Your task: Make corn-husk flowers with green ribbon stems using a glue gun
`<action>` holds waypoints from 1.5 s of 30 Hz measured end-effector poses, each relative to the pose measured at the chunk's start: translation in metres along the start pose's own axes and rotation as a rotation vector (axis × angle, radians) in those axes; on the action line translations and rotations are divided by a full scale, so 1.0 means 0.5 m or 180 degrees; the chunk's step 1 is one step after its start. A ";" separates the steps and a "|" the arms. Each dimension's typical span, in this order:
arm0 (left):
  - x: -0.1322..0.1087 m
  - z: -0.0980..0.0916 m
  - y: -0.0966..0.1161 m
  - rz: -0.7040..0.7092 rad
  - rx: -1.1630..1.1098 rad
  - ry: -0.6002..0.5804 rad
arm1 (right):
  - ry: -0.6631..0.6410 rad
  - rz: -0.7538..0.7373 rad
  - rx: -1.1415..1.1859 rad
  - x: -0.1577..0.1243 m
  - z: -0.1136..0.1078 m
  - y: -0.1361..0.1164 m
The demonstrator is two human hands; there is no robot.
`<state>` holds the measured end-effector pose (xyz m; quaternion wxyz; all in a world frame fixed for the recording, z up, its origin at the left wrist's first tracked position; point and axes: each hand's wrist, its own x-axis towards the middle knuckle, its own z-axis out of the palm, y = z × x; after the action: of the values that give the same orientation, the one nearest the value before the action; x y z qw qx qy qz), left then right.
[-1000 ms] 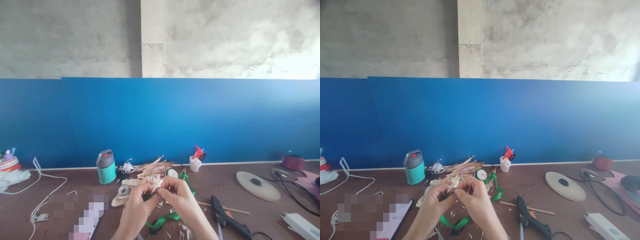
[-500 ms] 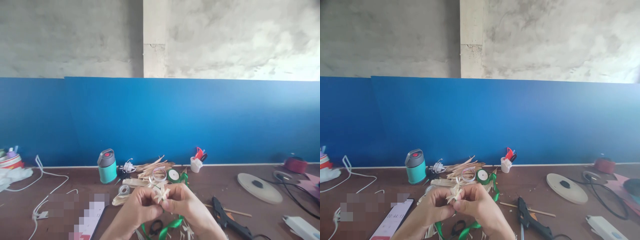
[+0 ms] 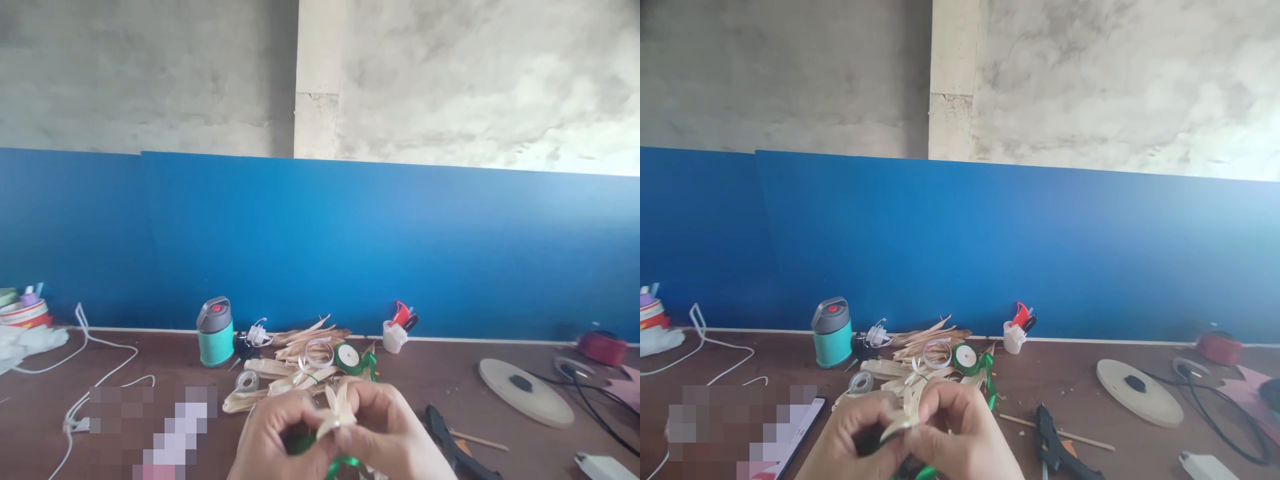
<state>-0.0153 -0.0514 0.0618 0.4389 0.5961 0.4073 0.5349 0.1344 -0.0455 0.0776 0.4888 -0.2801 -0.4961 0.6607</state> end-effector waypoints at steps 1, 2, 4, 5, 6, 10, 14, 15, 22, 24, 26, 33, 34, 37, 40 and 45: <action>0.007 0.002 -0.003 0.0016 -0.0065 0.0107 | -0.0006 0.0032 0.0012 0.012 -0.001 0.001; 0.015 0.003 -0.006 0.0047 -0.0078 0.0194 | 0.0024 0.0072 0.0022 0.023 -0.002 0.003; 0.026 0.006 -0.008 0.0038 -0.0035 0.0306 | 0.0140 0.0143 0.0076 0.042 -0.005 0.008; 0.030 0.006 -0.008 -0.0021 -0.0002 0.0338 | 0.0190 0.0194 0.0123 0.049 -0.006 0.011; 0.032 0.006 -0.008 -0.0099 0.0022 0.0364 | 0.0218 0.0257 0.0181 0.054 -0.007 0.015; 0.034 0.004 -0.006 -0.0299 -0.0011 0.0420 | 0.0233 0.0465 0.0374 0.062 -0.009 0.028; 0.035 -0.002 -0.005 -0.0226 0.0075 0.0309 | -0.0003 0.0374 0.0150 0.064 -0.014 0.034; 0.035 -0.004 -0.005 -0.0187 0.0151 0.0286 | -0.0062 0.0337 0.0067 0.065 -0.016 0.034; 0.037 -0.005 -0.010 -0.0090 0.0495 0.0273 | 0.0208 0.0180 -0.0424 0.066 -0.018 0.033; 0.036 -0.003 -0.012 -0.0072 0.0402 0.0357 | 0.0255 0.0165 -0.0470 0.066 -0.016 0.032; 0.036 -0.003 -0.014 -0.0053 0.0374 0.0442 | 0.0240 0.0159 -0.0495 0.065 -0.015 0.032; 0.037 -0.021 -0.018 -0.0453 0.0310 0.0076 | 0.0181 0.0169 -0.0568 0.060 -0.012 0.026; 0.037 -0.022 -0.018 -0.0519 0.0229 0.0068 | 0.0167 0.0160 -0.0568 0.059 -0.011 0.025; 0.036 -0.023 -0.013 -0.0589 0.0091 -0.0043 | 0.0170 0.0131 -0.0649 0.058 -0.010 0.025; 0.036 -0.022 -0.008 -0.0587 0.0151 -0.0066 | 0.0278 0.0108 -0.0761 0.059 -0.009 0.030; 0.039 -0.025 -0.006 -0.0613 0.0001 -0.0123 | 0.0245 0.0104 -0.0593 0.062 -0.008 0.032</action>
<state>-0.0260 -0.0309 0.0649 0.4960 0.5645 0.4542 0.4786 0.1208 -0.0159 0.0647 0.4684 -0.3576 -0.5316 0.6084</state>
